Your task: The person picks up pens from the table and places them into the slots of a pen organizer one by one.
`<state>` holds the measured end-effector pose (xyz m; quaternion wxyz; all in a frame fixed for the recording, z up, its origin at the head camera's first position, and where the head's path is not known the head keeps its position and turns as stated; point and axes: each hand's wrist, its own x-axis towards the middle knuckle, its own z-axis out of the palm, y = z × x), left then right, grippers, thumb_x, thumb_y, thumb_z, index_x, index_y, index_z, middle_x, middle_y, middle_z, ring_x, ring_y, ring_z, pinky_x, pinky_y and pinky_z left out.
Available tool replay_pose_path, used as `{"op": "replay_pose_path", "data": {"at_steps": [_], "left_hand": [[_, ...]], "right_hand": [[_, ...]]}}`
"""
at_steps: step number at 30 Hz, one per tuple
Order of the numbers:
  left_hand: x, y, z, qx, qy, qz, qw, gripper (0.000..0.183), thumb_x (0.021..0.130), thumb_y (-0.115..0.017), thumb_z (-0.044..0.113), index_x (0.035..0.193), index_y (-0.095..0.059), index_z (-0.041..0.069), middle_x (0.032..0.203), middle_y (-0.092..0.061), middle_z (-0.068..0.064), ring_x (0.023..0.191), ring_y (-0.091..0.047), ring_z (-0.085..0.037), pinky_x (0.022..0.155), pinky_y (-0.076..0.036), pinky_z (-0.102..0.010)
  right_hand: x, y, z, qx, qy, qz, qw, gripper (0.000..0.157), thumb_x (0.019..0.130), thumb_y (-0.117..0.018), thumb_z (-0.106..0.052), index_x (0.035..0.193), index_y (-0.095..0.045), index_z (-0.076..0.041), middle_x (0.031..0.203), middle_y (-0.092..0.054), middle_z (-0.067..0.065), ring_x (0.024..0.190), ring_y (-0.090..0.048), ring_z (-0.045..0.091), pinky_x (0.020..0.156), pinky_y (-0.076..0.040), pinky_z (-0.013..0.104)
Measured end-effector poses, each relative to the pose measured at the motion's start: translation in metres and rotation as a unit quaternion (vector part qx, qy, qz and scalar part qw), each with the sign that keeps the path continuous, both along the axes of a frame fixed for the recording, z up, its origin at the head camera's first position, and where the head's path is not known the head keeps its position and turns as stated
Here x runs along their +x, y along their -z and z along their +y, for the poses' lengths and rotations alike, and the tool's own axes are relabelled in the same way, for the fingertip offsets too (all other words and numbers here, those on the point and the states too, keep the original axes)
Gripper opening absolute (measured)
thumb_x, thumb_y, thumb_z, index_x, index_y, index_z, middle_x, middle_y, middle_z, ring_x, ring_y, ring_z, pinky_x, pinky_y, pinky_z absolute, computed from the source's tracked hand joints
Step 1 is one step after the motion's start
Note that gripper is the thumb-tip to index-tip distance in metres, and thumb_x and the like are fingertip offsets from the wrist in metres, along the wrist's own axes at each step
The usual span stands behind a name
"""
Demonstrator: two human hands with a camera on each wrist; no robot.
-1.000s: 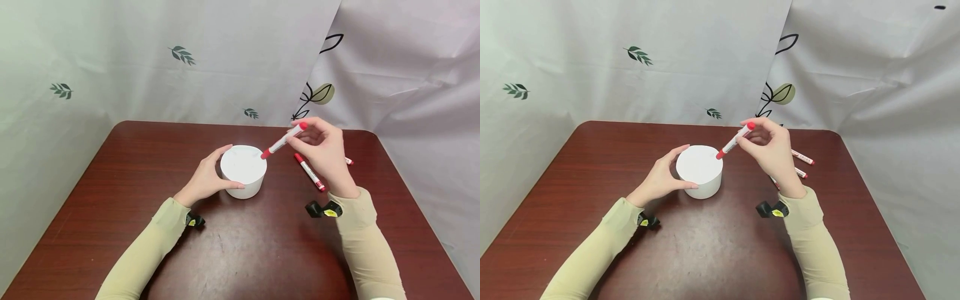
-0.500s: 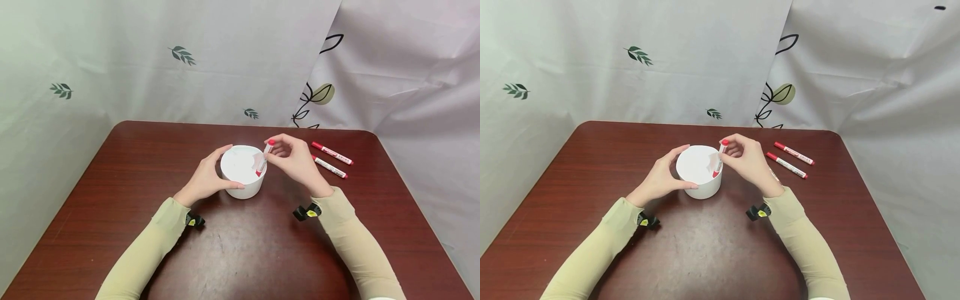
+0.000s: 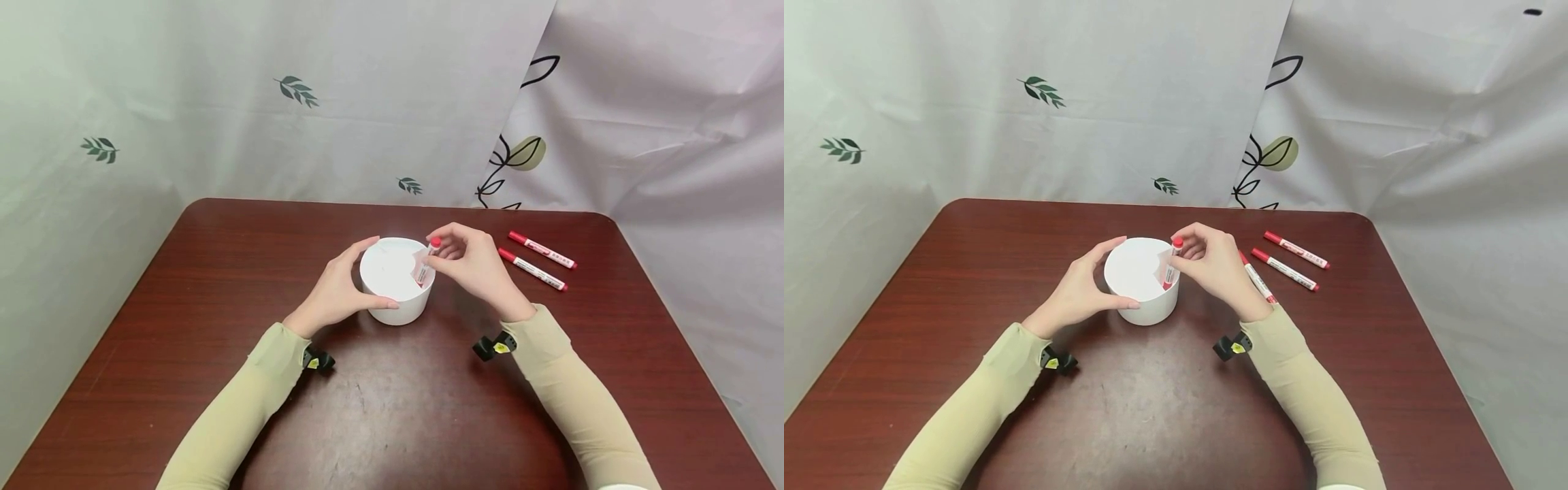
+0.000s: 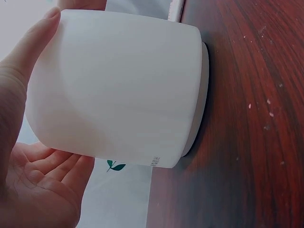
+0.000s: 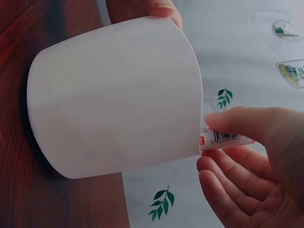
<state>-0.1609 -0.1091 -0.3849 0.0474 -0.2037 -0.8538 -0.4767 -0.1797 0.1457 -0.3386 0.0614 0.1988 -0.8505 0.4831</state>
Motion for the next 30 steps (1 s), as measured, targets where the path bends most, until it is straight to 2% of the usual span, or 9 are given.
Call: {"op": "replay_pose_path", "data": {"at_steps": [2,8,10,13,17,21,25,30], "left_hand": [[0.000,0.000,0.000,0.000,0.000,-0.001,1.0000,0.104,0.050,-0.084,0.059,0.139,-0.037,0.036,0.130,-0.044,0.021,0.112,-0.045,-0.001,0.091,-0.041,-0.034],[-0.001,0.001,0.000,0.001,0.002,0.000,1.0000,0.105,0.050,-0.084,0.059,0.140,-0.037,0.031,0.129,-0.045,0.021,0.111,-0.046,-0.001,0.091,-0.040,-0.034],[0.000,0.001,0.000,0.001,0.001,-0.001,1.0000,0.106,0.050,-0.084,0.059,0.141,-0.038,0.029,0.129,-0.045,0.021,0.111,-0.046,-0.001,0.091,-0.040,-0.034],[0.001,0.002,-0.001,0.002,-0.002,-0.004,1.0000,0.107,0.051,-0.084,0.060,0.141,-0.037,0.028,0.130,-0.044,0.021,0.112,-0.045,-0.001,0.092,-0.040,-0.035],[0.005,0.002,-0.002,-0.005,0.000,-0.004,1.0000,0.108,0.051,-0.084,0.060,0.143,-0.033,0.034,0.132,-0.042,0.019,0.114,-0.044,-0.003,0.092,-0.040,-0.036],[0.008,0.001,-0.007,0.016,0.008,0.011,0.9998,0.115,0.052,-0.086,0.055,0.146,-0.023,0.034,0.132,-0.045,0.010,0.117,-0.045,-0.007,0.096,-0.039,-0.035],[0.007,0.000,-0.010,0.048,0.012,0.021,0.9986,0.118,0.053,-0.088,0.049,0.148,-0.019,0.032,0.135,-0.043,0.008,0.123,-0.043,-0.013,0.099,-0.035,-0.028],[0.007,-0.002,-0.005,0.019,-0.001,0.006,0.9998,0.112,0.055,-0.084,0.055,0.147,-0.025,0.030,0.140,-0.039,0.013,0.123,-0.040,-0.008,0.098,-0.037,-0.032]], "right_hand": [[0.001,-0.003,-0.001,-0.005,0.002,-0.003,1.000,0.028,0.074,-0.082,-0.018,0.097,-0.066,-0.020,0.081,-0.064,-0.004,0.067,-0.060,0.013,0.063,-0.052,0.029],[0.014,-0.024,-0.008,-0.035,-0.008,-0.009,0.999,0.030,0.075,-0.079,-0.008,0.103,-0.066,-0.005,0.084,-0.065,0.008,0.072,-0.061,0.024,0.066,-0.051,0.034],[0.016,-0.027,-0.008,-0.043,-0.011,-0.010,0.999,0.030,0.076,-0.078,-0.007,0.103,-0.066,-0.003,0.084,-0.066,0.009,0.073,-0.061,0.025,0.067,-0.051,0.035],[0.011,-0.018,-0.004,-0.043,-0.011,-0.011,0.999,0.032,0.076,-0.079,-0.014,0.105,-0.067,-0.008,0.086,-0.067,0.006,0.074,-0.062,0.023,0.067,-0.051,0.031],[0.004,-0.003,0.006,-0.037,0.009,-0.007,0.999,0.036,0.074,-0.081,-0.030,0.104,-0.068,-0.017,0.087,-0.067,0.000,0.074,-0.062,0.016,0.067,-0.051,0.030],[0.009,-0.001,0.018,-0.027,0.030,-0.011,0.999,0.036,0.073,-0.080,-0.036,0.103,-0.067,-0.020,0.087,-0.067,-0.003,0.075,-0.063,0.014,0.068,-0.051,0.032],[0.022,-0.015,0.030,-0.017,0.049,-0.012,0.999,0.033,0.076,-0.079,-0.030,0.104,-0.068,-0.017,0.090,-0.068,-0.001,0.077,-0.063,0.016,0.069,-0.051,0.033],[0.038,-0.035,0.042,-0.011,0.073,0.001,0.997,0.030,0.079,-0.077,-0.018,0.106,-0.067,-0.009,0.093,-0.068,0.004,0.081,-0.064,0.020,0.072,-0.050,0.026]]}}
